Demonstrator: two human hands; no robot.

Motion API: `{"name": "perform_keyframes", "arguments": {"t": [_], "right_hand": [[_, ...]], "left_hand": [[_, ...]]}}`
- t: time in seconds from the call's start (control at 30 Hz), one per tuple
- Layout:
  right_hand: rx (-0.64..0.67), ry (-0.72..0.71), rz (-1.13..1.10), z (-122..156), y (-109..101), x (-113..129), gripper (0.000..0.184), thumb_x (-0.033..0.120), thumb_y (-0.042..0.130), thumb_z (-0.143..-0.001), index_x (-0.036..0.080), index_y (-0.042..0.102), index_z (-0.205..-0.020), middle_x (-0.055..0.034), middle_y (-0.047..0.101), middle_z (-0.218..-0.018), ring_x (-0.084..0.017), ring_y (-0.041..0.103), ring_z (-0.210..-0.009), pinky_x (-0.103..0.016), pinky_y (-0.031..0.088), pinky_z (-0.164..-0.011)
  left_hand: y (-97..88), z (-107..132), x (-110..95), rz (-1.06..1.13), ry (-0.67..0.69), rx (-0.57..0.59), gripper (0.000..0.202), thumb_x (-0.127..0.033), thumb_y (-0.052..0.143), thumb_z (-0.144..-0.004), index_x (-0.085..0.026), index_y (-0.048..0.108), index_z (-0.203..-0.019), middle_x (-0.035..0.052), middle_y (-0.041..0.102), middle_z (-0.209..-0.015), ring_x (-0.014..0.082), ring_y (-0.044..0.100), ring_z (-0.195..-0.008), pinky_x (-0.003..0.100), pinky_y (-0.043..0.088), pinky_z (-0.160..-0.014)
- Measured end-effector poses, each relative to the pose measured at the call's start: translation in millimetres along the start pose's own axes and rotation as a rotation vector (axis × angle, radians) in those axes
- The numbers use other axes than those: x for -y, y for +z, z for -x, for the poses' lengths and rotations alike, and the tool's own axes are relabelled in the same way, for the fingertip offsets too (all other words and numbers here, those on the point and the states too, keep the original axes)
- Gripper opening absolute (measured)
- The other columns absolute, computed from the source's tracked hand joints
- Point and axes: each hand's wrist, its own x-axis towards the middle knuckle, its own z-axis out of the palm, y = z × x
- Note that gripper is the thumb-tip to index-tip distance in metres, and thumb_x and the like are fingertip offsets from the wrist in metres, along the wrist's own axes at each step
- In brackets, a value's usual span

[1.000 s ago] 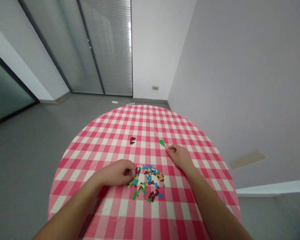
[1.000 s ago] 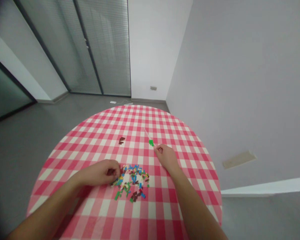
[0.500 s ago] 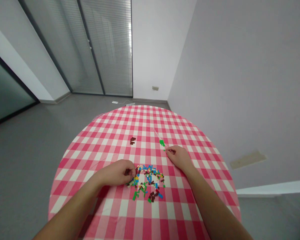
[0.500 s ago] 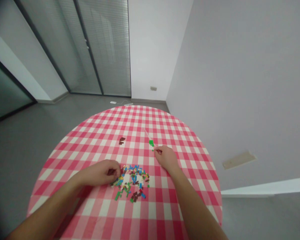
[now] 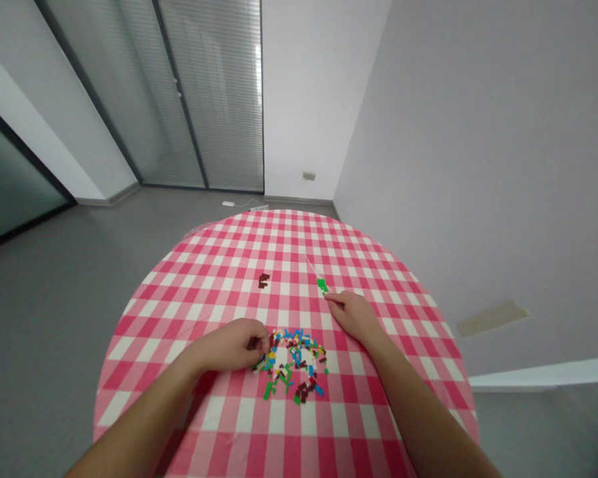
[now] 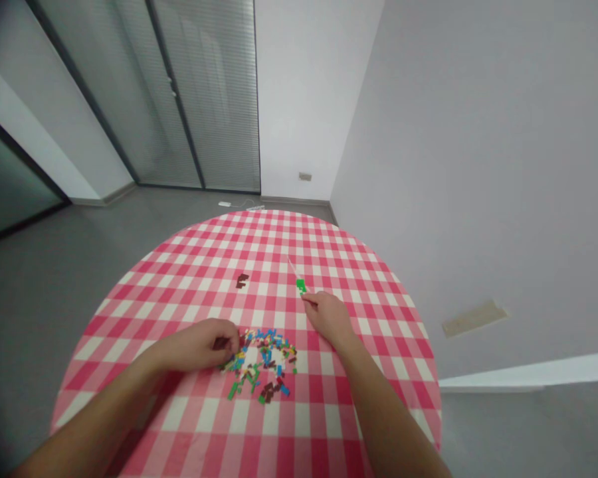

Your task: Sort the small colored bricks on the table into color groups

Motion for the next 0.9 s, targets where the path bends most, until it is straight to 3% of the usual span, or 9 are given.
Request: {"name": "perform_keyframes", "arguments": {"t": [0.3,0.9], "right_hand": [[0.047,0.025,0.013,0.0,-2.0,5.1,0.036,0.028,0.047,-0.093,0.022,0.071,-0.119,-0.0078,0.073,-0.114,-0.025,0.068,-0.099,-0.035,0.052,-0.081],[0.021,0.017,-0.011,-1.6,-0.4,3.7,0.036,0.027,0.048,-0.092,0.022,0.071,-0.12,-0.0089,0.072,-0.117,-0.027,0.067,-0.101,-0.038,0.052,-0.084]], "left_hand": [[-0.5,0.7,-1.1,0.009,-0.006,-0.002,0.02,-0.009,0.048,-0.072,-0.017,0.065,-0.078,0.0001,0.066,-0.074,0.0132,0.056,-0.065,0.023,0.04,-0.059],[-2.6,0.9,-6.4,-0.005,-0.021,-0.001,0.019,-0.01,0.049,-0.07,-0.017,0.064,-0.078,0.001,0.065,-0.073,0.0139,0.055,-0.064,0.024,0.039,-0.059]]}}
